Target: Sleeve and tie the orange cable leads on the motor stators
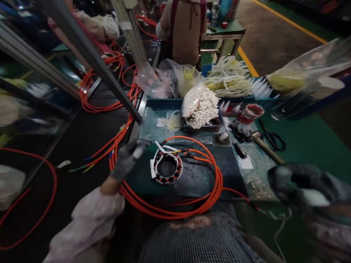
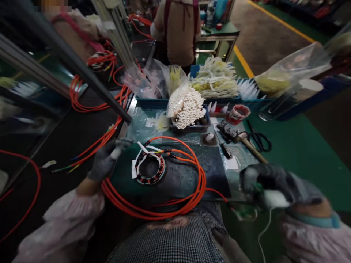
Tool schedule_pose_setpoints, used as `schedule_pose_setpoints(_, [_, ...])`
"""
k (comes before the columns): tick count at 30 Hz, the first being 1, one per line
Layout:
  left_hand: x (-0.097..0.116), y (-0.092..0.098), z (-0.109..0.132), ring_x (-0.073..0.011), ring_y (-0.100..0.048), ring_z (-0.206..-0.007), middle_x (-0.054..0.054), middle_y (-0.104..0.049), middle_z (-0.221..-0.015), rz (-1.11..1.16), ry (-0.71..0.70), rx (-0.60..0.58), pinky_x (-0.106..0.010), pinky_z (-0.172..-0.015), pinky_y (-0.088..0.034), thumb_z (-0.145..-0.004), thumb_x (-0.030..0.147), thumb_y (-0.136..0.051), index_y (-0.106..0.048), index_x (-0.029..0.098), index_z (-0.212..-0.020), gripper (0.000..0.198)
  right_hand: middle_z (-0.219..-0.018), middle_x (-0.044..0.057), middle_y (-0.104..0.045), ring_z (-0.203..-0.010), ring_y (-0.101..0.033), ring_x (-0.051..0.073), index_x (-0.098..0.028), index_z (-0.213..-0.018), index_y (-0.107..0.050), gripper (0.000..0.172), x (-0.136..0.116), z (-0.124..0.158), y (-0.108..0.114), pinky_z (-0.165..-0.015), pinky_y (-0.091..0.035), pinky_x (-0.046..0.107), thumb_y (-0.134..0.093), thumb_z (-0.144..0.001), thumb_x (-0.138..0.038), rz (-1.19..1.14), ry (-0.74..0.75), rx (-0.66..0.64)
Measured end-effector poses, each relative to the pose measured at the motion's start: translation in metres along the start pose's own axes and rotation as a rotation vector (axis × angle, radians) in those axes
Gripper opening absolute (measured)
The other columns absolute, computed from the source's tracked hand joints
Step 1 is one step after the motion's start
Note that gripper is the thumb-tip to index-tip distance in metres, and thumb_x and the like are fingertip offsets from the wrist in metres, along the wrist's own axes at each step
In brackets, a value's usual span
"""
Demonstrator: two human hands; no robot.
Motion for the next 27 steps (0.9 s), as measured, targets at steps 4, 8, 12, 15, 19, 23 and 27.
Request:
schedule_pose_setpoints(4, [-0.033, -0.041, -0.067, -0.0262, -0.076, -0.111, -0.010, -0.083, -0.117, -0.302, 0.142, -0.165, -0.036, -0.101, -0.060, -0.100, 0.041, -0.052, -0.080, 0.016, -0.113, 0.039, -0.089, 0.007, -0.077, -0.077, -0.072, 0.021, -0.023, -0.095, -0.075, 0.038, -0.025, 0.017, -0.095, -0.062, -0.061, 0.033, -0.080, -0.092, -0.061, -0.116, 0.015, -0.218])
schedule_pose_setpoints(8, [-0.046, -0.084, -0.120, -0.0253, -0.074, -0.115, -0.011, -0.081, -0.128, -0.403, 0.125, -0.210, -0.035, -0.108, -0.056, -0.093, 0.030, -0.067, -0.075, 0.017, -0.133, 0.042, -0.081, 0.002, -0.076, -0.067, -0.071, 0.019, -0.026, -0.098, -0.073, 0.029, -0.036, 0.027, -0.158, -0.060, -0.063, 0.031, -0.075, -0.097, -0.055, -0.195, 0.087, -0.479])
schedule_pose_setpoints(12, [-0.051, -0.119, -0.152, -0.0259, -0.072, -0.119, -0.011, -0.078, -0.134, -0.473, 0.091, -0.278, -0.033, -0.109, -0.053, -0.087, 0.027, -0.079, -0.072, 0.019, -0.140, 0.054, -0.082, 0.002, -0.077, -0.068, -0.071, 0.018, -0.026, -0.100, -0.073, 0.021, -0.031, 0.029, -0.162, -0.062, -0.062, 0.028, -0.075, -0.097, -0.047, -0.040, 0.142, -0.391])
schedule_pose_setpoints(15, [-0.055, -0.132, -0.160, -0.0275, -0.073, -0.114, -0.011, -0.081, -0.123, -0.513, 0.095, -0.321, -0.034, -0.106, -0.054, -0.084, 0.024, -0.082, -0.078, 0.018, -0.129, 0.045, -0.083, 0.001, -0.077, -0.069, -0.072, 0.019, -0.027, -0.098, -0.072, 0.023, -0.018, 0.034, -0.151, -0.062, -0.064, 0.029, -0.079, -0.093, -0.049, -0.087, 0.053, -0.262])
schedule_pose_setpoints(19, [-0.057, -0.131, -0.151, -0.0283, -0.072, -0.116, -0.010, -0.081, -0.117, -0.525, 0.075, -0.317, -0.034, -0.108, -0.052, -0.088, 0.024, -0.078, -0.082, 0.020, -0.116, 0.028, -0.080, 0.001, -0.076, -0.061, -0.069, 0.018, -0.028, -0.097, -0.074, 0.024, -0.001, 0.040, -0.138, -0.055, -0.062, 0.028, -0.074, -0.098, -0.052, -0.285, -0.146, -0.068])
schedule_pose_setpoints(23, [-0.055, -0.115, -0.138, -0.0285, -0.072, -0.121, -0.011, -0.080, -0.120, -0.492, 0.066, -0.227, -0.036, -0.112, -0.052, -0.093, 0.022, -0.074, -0.081, 0.017, -0.110, 0.019, -0.089, 0.006, -0.074, -0.064, -0.069, 0.020, -0.035, -0.131, -0.071, 0.043, -0.008, 0.038, -0.144, -0.055, -0.062, 0.032, -0.042, -0.112, -0.059, -0.473, -0.239, -0.051])
schedule_pose_setpoints(27, [-0.047, -0.080, -0.133, -0.0216, -0.072, -0.124, -0.011, -0.077, -0.128, -0.391, 0.075, -0.050, -0.034, -0.116, -0.051, -0.102, 0.017, -0.063, -0.073, 0.011, -0.115, 0.017, -0.083, 0.007, -0.070, -0.067, -0.071, 0.023, -0.037, -0.134, -0.068, 0.053, -0.039, 0.038, -0.176, -0.054, -0.063, 0.036, -0.026, -0.113, -0.062, -0.499, -0.206, -0.245])
Point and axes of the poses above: each hand's wrist, its own z-axis away from the middle knuckle, its own y-axis out of the back of the hand, x = y × z, the point moved 10 cm from there along -z, towards the middle knuckle
